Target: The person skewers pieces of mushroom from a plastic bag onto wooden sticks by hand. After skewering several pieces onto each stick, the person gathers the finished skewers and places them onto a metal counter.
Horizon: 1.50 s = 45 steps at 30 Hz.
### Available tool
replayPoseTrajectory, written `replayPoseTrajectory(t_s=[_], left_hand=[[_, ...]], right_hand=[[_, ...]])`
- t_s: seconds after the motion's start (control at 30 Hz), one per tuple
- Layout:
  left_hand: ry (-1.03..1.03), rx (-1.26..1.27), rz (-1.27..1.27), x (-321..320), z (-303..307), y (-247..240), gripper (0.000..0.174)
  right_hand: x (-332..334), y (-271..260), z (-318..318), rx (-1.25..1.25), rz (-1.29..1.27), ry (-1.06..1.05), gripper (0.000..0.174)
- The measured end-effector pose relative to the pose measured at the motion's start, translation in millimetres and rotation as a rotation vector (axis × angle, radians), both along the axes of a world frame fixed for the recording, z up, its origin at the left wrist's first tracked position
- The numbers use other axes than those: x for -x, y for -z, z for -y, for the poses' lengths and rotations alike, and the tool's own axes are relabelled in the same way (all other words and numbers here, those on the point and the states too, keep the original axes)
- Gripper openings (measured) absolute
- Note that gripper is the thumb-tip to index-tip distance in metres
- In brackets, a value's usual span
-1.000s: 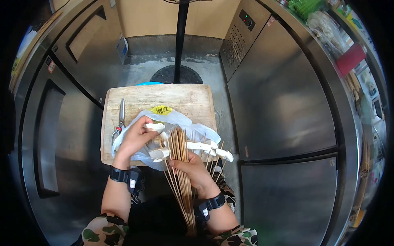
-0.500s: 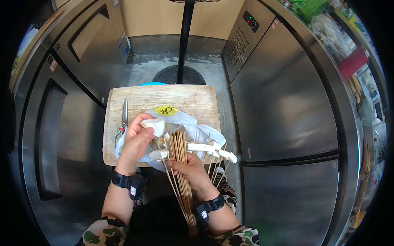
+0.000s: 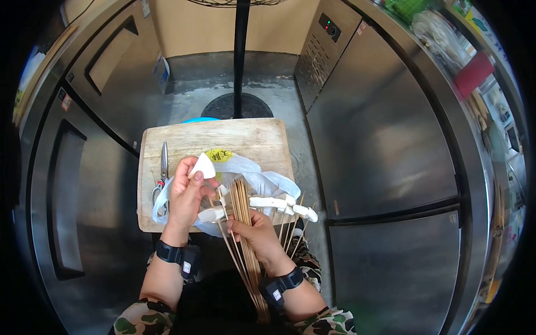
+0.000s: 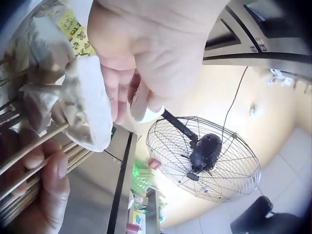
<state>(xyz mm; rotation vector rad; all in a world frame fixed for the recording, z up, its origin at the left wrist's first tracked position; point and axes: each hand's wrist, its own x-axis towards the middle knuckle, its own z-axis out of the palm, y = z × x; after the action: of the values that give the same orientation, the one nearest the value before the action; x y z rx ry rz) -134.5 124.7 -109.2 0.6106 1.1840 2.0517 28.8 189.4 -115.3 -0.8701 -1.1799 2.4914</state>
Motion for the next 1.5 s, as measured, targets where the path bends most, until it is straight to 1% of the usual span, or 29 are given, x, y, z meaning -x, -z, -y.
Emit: replayPoseTrajectory(t_s=[0.07, 0.17, 0.37, 0.47, 0.57, 0.67, 0.77, 0.87, 0.97, 1.07, 1.17, 1.27, 1.37, 1.5], left_hand=[[-0.004, 0.09, -0.12, 1.9, 0.3, 2.1, 0.027], [-0.019, 0.088, -0.136, 3.0, 1.3, -1.3, 0.026], [0.022, 0.113, -0.112, 5.1, 4.5, -3.5, 0.025], [0.044, 0.064, -0.078, 9.2, 7.9, 3.7, 0.03], [0.09, 0.16, -0.118, 6.8, 12.9, -4.4, 0.037], [0.179, 0.264, -0.116, 5.6, 17.3, -6.7, 0.042], [0.163, 0.235, -0.185, 4.5, 17.0, -2.2, 0.04], [0.141, 0.282, -0.091, 4.7, 18.5, -4.1, 0.039], [0.139, 0.236, -0.068, 3.0, 18.1, -5.0, 0.035], [0.105, 0.195, -0.1, 1.8, 18.3, -4.7, 0.032], [0.077, 0.102, -0.2, -1.3, 15.9, -5.6, 0.031], [0.068, 0.069, -0.366, -1.9, 13.9, -7.9, 0.031], [0.122, 0.115, -0.459, -0.1, 17.0, -6.7, 0.031], [0.181, 0.115, -0.55, -0.2, 17.6, -12.7, 0.031]], right_hand=[[-0.8, -1.4, 1.4, -0.012, -0.006, 0.008, 0.013], [-2.4, -1.5, 0.8, -0.026, -0.015, -0.001, 0.013], [-1.3, -4.6, 0.4, -0.02, 0.006, -0.028, 0.012], [-2.8, -9.1, 0.6, -0.003, -0.024, -0.025, 0.011], [-4.3, -9.2, 0.9, -0.004, -0.053, -0.03, 0.011], [-3.5, -7.8, 2.0, -0.007, -0.056, -0.033, 0.011], [-2.7, -8.2, 2.2, -0.016, -0.055, -0.037, 0.01], [-2.6, -9.2, 2.3, -0.022, -0.048, -0.031, 0.01], [-2.2, -9.5, 2.1, -0.024, -0.037, -0.03, 0.009], [-2.4, -9.5, 1.4, -0.021, -0.032, -0.036, 0.009], [-4.1, -8.0, -0.9, -0.005, -0.037, -0.041, 0.009], [-5.9, -7.6, -3.1, 0.034, -0.053, -0.044, 0.009], [-7.9, -6.8, -4.5, 0.048, -0.059, -0.04, 0.009], [-9.0, -9.4, -4.9, 0.035, -0.055, -0.038, 0.008]])
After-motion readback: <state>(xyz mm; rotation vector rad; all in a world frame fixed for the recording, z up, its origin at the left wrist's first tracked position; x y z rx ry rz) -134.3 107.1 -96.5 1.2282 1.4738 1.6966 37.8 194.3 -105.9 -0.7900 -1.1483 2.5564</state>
